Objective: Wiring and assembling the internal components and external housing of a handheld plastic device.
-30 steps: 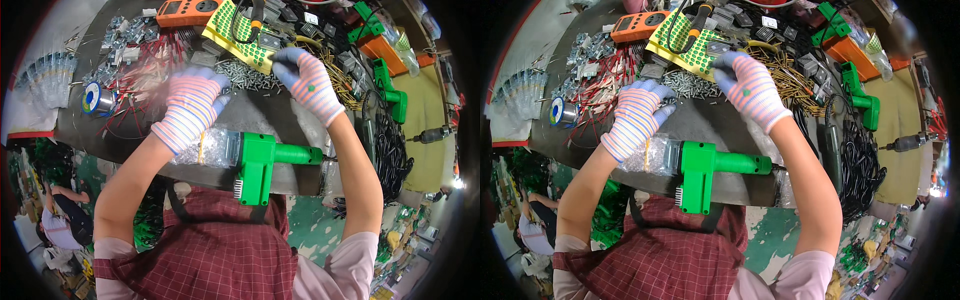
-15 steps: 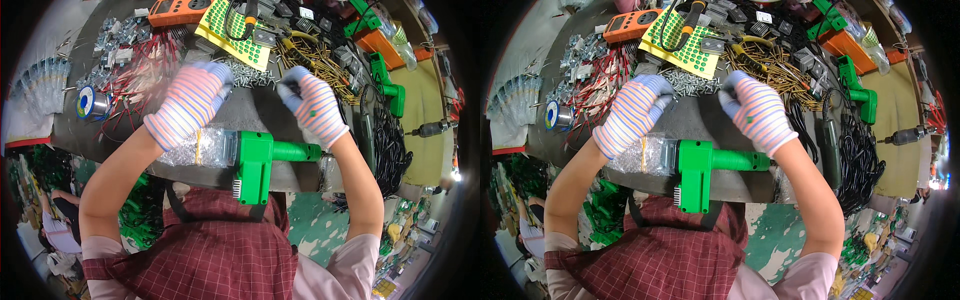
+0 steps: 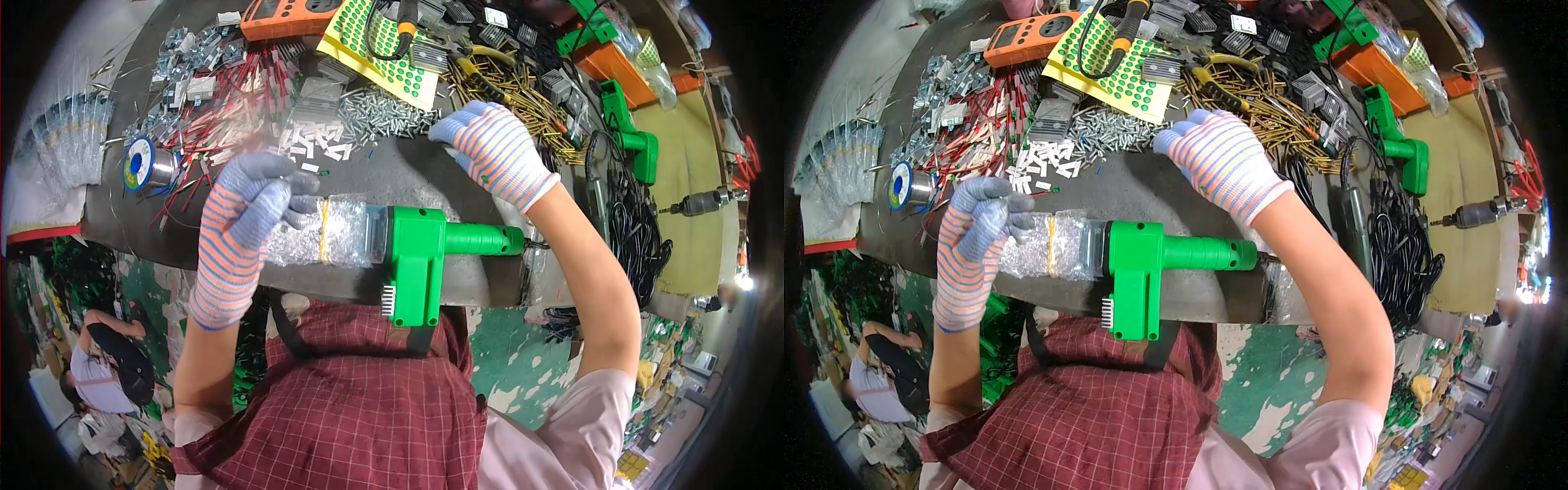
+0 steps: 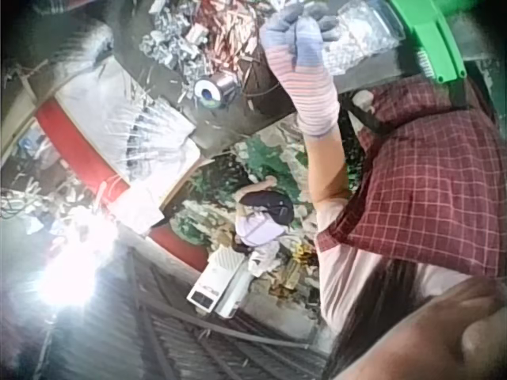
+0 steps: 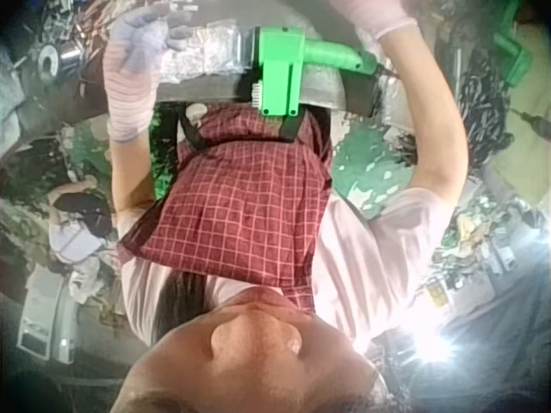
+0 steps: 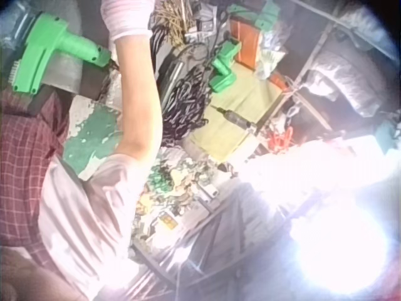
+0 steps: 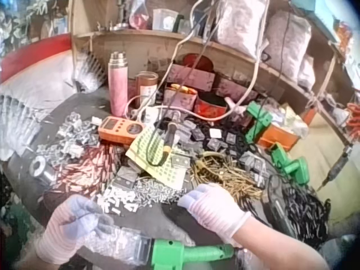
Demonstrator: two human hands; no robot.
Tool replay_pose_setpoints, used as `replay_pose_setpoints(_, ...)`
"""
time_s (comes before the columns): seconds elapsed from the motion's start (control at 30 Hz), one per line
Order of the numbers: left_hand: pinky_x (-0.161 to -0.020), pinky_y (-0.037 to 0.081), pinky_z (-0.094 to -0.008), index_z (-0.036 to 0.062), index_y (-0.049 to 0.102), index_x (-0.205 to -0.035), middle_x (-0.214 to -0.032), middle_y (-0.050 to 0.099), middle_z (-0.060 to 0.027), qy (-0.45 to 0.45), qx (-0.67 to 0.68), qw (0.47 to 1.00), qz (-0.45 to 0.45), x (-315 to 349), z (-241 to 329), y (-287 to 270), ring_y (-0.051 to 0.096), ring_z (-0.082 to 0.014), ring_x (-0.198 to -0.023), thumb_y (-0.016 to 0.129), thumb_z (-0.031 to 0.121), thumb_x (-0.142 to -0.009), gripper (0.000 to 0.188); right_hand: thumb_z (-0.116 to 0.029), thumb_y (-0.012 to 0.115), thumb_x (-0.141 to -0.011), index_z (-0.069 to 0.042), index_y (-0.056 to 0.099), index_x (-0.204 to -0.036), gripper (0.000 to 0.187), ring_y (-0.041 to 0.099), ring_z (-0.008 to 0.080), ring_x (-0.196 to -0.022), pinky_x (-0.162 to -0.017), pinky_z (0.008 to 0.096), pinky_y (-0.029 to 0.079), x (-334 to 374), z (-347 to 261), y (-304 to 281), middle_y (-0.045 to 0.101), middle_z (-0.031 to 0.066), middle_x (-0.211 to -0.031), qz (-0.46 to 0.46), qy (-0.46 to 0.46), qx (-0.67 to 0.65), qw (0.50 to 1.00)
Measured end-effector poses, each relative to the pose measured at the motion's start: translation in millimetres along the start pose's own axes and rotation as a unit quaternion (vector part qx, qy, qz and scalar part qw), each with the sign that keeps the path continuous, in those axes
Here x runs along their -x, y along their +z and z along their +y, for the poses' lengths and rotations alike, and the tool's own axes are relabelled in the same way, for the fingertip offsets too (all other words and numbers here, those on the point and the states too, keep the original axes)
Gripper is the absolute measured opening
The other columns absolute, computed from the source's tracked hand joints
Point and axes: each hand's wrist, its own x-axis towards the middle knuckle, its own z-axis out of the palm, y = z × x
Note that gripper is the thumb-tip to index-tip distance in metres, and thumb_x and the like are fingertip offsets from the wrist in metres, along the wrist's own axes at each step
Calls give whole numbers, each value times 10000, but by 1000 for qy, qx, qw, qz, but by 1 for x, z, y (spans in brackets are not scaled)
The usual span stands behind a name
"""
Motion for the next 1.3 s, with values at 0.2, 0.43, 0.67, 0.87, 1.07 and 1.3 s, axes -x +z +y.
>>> replay_pose_setpoints(0.2, -791, 553, -292, 7, 544, -1126, -1003, 689, -153, -4, 9, 999, -32, 19, 0, 33, 670, -168, -875, 572, 39, -961, 170, -69, 593, -788, -122, 639, -1010, 232, 647, 312, -909, -794, 425, 512, -6, -3, 3, 658, 108, -929, -26, 12, 58, 998)
replay_pose_setpoints(0.43, -762, 523, -301, 46, 673, -952, -921, 688, -70, 82, -195, 972, -98, 40, -15, 46, 668, -168, -851, 732, 30, -831, 136, -100, 631, -809, -151, 622, -1011, 209, 626, 300, -907, -833, 419, 471, 18, -23, 8, 640, 80, -899, 0, 74, 46, 996)
replay_pose_setpoints(0.67, -670, 486, -358, 94, 713, -890, -799, 611, -65, 227, -346, 899, -143, 61, -18, 47, 601, -225, -731, 818, 58, -691, 228, 27, 661, -814, -74, 595, -995, 217, 649, 228, -793, -722, 315, 509, 36, -70, -40, 642, 86, -879, 184, 180, -302, 918)
replay_pose_setpoints(0.87, -677, 455, -389, 127, 713, -887, -812, 574, -56, 271, -404, 860, -153, 74, -33, 48, 568, -254, -744, 813, 135, -673, 236, -31, 678, -906, -3, 595, -1038, 158, 639, 107, -777, -678, 251, 530, 111, -153, -60, 674, 71, -896, 82, 386, -689, 608)
replay_pose_setpoints(1.07, -714, 444, -405, 143, 701, -880, -849, 552, -42, 310, -446, 824, -160, 74, -38, 47, 561, -263, -786, 794, 173, -668, 233, -35, 700, -881, -17, 622, -1047, 184, 667, 152, -740, -647, 278, 542, 116, -176, -45, 694, 93, -901, 81, 401, -646, 644)
replay_pose_setpoints(1.3, -710, 443, -410, 168, 682, -939, -873, 550, -29, 350, -481, 782, -183, 74, -46, 43, 554, -257, -804, 779, 193, -670, 287, -63, 754, -799, -86, 687, -984, 199, 669, 302, -768, -658, 348, 545, 109, -182, -37, 662, 142, -911, 138, 208, -309, 918)
